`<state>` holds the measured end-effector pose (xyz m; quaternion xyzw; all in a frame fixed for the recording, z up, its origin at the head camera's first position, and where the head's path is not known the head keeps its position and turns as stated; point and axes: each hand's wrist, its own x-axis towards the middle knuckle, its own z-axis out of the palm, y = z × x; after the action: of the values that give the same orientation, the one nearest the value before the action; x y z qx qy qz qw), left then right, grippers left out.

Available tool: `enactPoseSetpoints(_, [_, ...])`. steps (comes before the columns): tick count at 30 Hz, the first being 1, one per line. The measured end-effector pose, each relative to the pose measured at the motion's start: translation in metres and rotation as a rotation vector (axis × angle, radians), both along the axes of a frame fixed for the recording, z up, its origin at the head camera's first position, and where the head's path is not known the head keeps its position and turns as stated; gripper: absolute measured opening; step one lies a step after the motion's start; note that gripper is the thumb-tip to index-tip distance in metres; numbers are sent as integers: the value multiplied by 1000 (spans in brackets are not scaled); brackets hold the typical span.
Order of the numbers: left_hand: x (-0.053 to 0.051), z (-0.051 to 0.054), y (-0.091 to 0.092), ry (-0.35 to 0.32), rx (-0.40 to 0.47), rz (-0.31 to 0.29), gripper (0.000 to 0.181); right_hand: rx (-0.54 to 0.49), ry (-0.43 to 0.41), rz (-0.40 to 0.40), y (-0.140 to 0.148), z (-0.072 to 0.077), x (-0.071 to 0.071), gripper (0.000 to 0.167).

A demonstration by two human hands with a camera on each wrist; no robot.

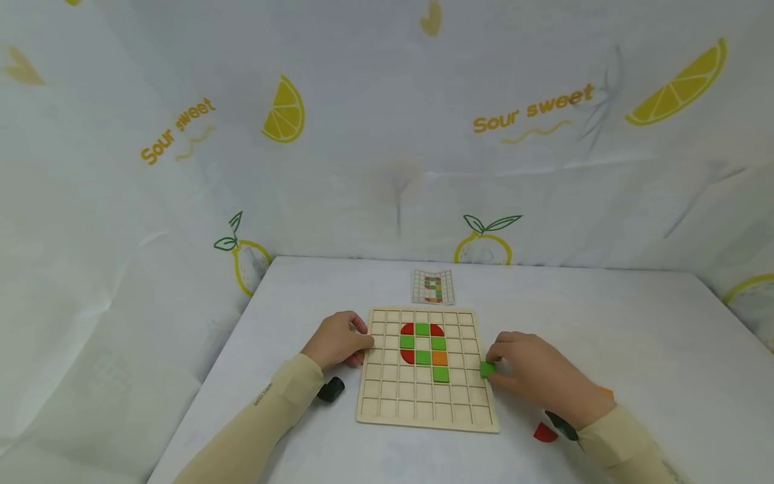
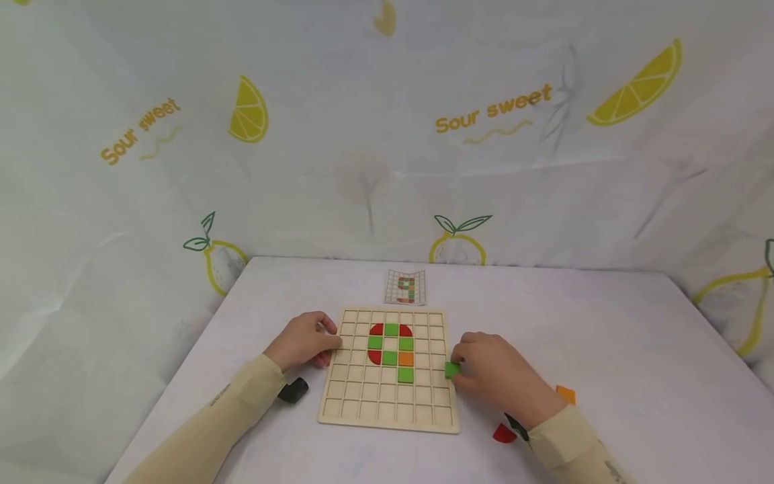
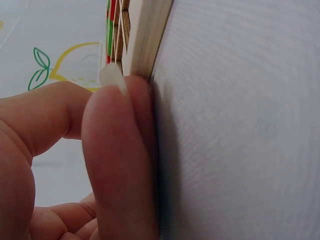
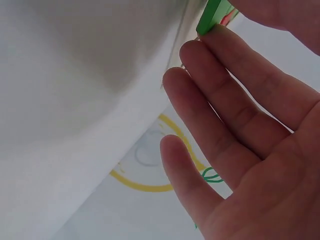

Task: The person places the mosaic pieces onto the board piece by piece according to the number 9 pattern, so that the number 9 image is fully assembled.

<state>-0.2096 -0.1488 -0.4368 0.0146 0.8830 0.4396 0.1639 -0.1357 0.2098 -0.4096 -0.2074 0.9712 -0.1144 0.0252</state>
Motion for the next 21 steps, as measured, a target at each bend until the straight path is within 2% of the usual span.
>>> enactPoseSetpoints(10, [2, 1, 1, 8, -7, -4, 22, -15, -11, 32, -20, 4, -3, 17])
enactPoseSetpoints(21, [1, 0, 0, 6, -2, -4, 23, -26, 33, 79, -45, 5, -1, 14])
